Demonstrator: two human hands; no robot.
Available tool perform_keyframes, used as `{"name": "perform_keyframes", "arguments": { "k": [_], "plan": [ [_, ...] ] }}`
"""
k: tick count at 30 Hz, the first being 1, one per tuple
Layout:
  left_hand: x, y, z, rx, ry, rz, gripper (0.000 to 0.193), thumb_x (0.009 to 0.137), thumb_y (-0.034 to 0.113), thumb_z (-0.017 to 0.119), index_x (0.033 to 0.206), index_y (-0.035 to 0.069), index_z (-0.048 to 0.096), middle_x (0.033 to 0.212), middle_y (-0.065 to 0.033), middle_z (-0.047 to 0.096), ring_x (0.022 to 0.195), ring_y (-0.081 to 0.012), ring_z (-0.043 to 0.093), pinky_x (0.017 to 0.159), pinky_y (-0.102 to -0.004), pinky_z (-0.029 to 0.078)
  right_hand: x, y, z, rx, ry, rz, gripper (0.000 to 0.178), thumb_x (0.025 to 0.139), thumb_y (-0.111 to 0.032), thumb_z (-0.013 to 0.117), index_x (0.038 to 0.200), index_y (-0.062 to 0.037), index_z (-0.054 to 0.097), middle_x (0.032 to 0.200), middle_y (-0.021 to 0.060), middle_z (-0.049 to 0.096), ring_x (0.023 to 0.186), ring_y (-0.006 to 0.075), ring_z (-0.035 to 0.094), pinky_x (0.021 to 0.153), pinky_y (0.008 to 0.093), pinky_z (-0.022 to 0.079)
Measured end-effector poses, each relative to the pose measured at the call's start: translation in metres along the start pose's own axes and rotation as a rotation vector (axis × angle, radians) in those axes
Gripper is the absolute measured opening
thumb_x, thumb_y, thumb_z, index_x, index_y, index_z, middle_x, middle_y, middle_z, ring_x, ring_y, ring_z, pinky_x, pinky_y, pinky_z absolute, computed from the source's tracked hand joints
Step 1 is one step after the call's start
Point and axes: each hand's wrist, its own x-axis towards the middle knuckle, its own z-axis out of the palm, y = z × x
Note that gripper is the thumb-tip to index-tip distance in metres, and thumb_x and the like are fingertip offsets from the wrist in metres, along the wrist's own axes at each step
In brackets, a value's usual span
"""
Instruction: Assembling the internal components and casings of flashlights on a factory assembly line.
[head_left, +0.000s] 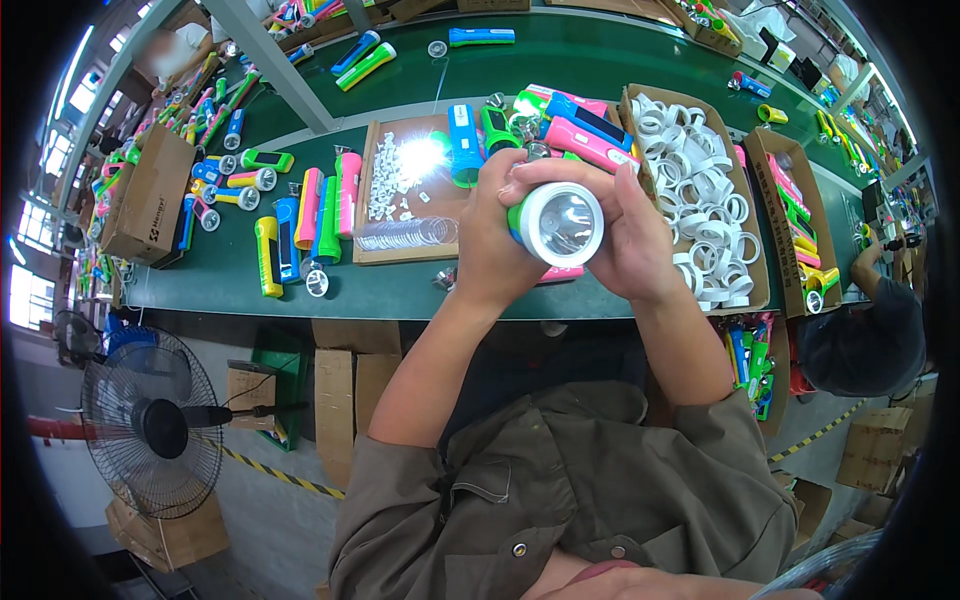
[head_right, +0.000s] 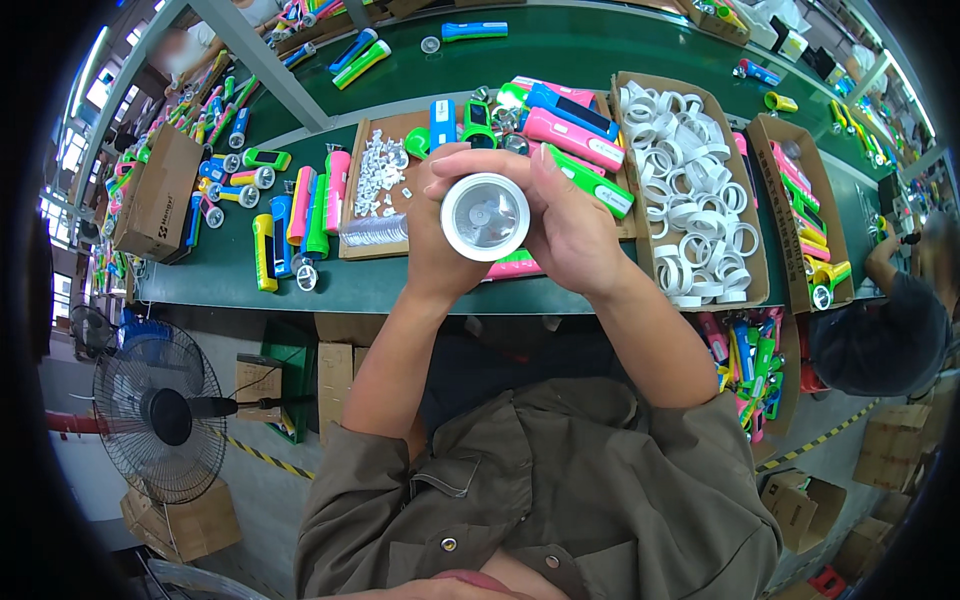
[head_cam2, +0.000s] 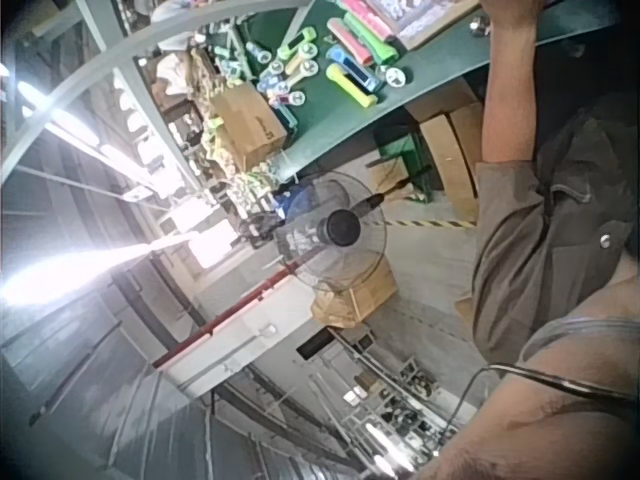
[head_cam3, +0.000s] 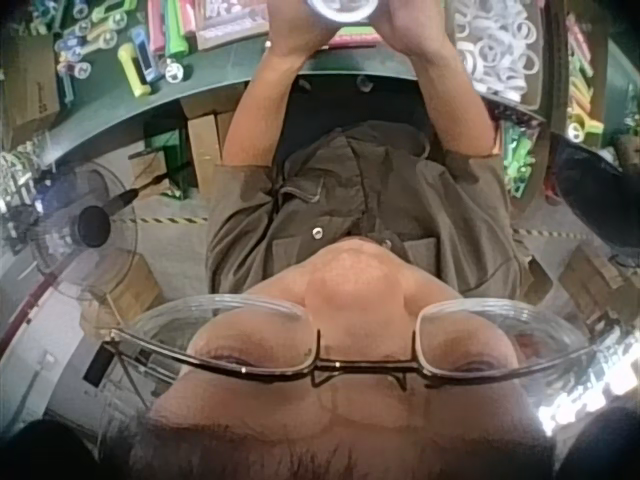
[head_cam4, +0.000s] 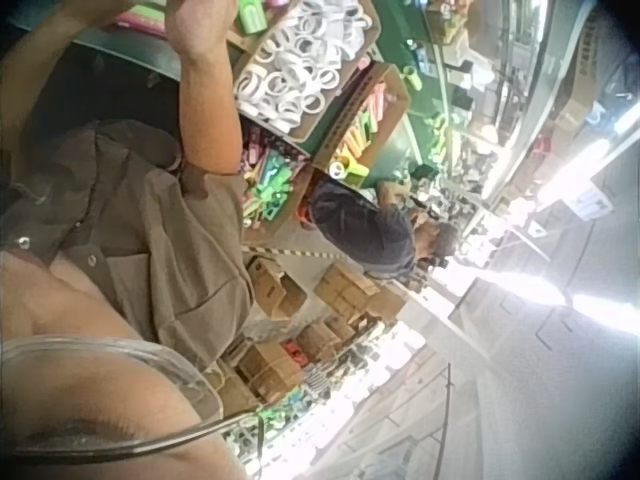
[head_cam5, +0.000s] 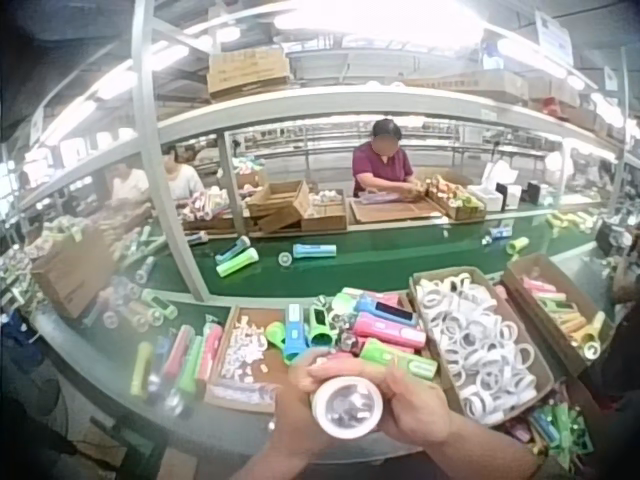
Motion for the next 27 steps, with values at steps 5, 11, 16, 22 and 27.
{"name": "perform_keyframes", "arguments": {
  "k": [5,11,16,22,27],
  "plan": [
    [-0.002,-0.006,0.002,0.089,0.040,0.141,0.076,0.065,0.015,0.088,0.128,0.004,0.045,0.111,-0.0186,0.064,0.104,-0.0377,0.064,0.085,-0.0427,0.051,-0.005,0.000,0.004,-0.026,0.047,-0.008,0.080,0.104,-0.056,0.015,0.131,0.0088,0.051,0.122,0.0184,0.063,0.116,0.0256,0.060,0.103,0.0369,0.044],
    [-0.004,-0.023,0.003,-0.115,-0.062,0.081,0.069,0.064,0.018,0.088,0.123,0.006,0.054,0.130,-0.0178,0.055,0.114,-0.0309,0.060,0.091,-0.0401,0.050,-0.009,-0.009,0.024,-0.209,0.008,-0.053,0.050,0.103,-0.031,0.039,0.141,0.0019,0.042,0.131,0.0134,0.055,0.124,0.0217,0.052,0.106,0.0348,0.038],
    [0.011,-0.008,-0.005,-0.609,-0.275,-0.245,0.051,0.068,0.016,0.083,0.113,0.006,0.062,0.136,-0.0128,0.051,0.119,-0.0252,0.056,0.096,-0.0377,0.048,-0.009,-0.011,0.031,-0.579,0.049,-0.162,0.062,0.089,-0.020,0.064,0.141,0.0017,0.038,0.127,0.0153,0.054,0.120,0.0236,0.053,0.103,0.0359,0.040],
    [0.009,-0.011,-0.010,-0.362,-0.368,-0.142,0.053,0.069,0.015,0.083,0.116,0.006,0.059,0.123,-0.0106,0.059,0.113,-0.0217,0.059,0.094,-0.0369,0.049,-0.005,-0.026,0.017,-0.808,0.012,-0.215,0.065,0.082,-0.022,0.071,0.136,0.0003,0.045,0.135,0.0178,0.048,0.124,0.0281,0.050,0.105,0.0402,0.038],
    [0.002,0.006,-0.022,-0.368,-0.454,-0.167,0.050,0.070,0.012,0.080,0.115,0.005,0.060,0.104,-0.0085,0.067,0.096,-0.0190,0.066,0.084,-0.0330,0.053,0.012,-0.066,0.018,-1.224,-0.093,-0.381,0.066,0.069,-0.020,0.082,0.127,-0.0027,0.056,0.142,0.0209,0.041,0.125,0.0336,0.049,0.101,0.0440,0.042]
  ]
}}
